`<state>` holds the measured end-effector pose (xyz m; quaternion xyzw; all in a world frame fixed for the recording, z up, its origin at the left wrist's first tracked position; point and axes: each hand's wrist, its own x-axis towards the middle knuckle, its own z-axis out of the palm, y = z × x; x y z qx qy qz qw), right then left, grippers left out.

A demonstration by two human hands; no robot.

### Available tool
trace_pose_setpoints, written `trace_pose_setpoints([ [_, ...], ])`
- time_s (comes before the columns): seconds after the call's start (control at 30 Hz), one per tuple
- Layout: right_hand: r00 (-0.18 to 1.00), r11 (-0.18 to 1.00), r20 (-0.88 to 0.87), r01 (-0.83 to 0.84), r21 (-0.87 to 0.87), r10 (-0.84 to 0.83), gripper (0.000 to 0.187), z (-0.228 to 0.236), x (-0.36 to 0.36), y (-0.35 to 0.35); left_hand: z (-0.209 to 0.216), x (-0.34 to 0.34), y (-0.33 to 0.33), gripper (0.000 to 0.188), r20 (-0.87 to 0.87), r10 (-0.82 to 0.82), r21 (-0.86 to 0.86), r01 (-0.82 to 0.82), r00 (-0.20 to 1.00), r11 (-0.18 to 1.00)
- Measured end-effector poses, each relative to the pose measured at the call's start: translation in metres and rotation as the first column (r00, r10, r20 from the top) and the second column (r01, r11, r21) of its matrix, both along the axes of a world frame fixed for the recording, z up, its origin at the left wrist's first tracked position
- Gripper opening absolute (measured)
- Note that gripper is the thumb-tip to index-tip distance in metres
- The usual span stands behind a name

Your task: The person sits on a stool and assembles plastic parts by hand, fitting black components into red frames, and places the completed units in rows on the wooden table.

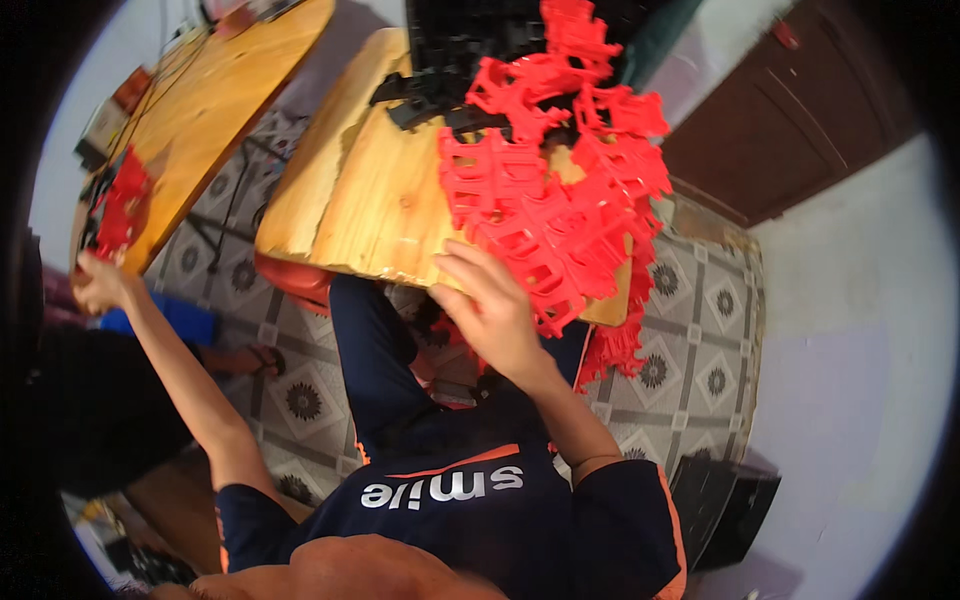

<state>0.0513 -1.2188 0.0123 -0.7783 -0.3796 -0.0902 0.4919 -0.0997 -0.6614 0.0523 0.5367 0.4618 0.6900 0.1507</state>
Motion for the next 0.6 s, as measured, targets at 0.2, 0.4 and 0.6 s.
trace_pose_setpoints([
  [0.2,0.916,0.928,0.198,0.367,-0.063,-0.348,0.027,0.024,0.031,-0.089,-0.075,0.132,-0.282,0.031,-0.073,-0.772,0.022,0.774,0.632,0.632],
  [0.4,0.966,0.895,0.255,0.157,-0.419,-0.05,0.054,0.015,0.038,-0.049,-0.121,0.286,-0.332,0.045,-0.423,-0.849,-0.064,0.924,0.316,0.376],
  [0.6,0.957,0.78,0.254,0.263,-0.568,-0.138,0.075,-0.024,0.099,0.026,-0.098,0.313,-0.325,0.031,0.114,-0.964,-0.632,0.731,-0.241,-0.257],
])
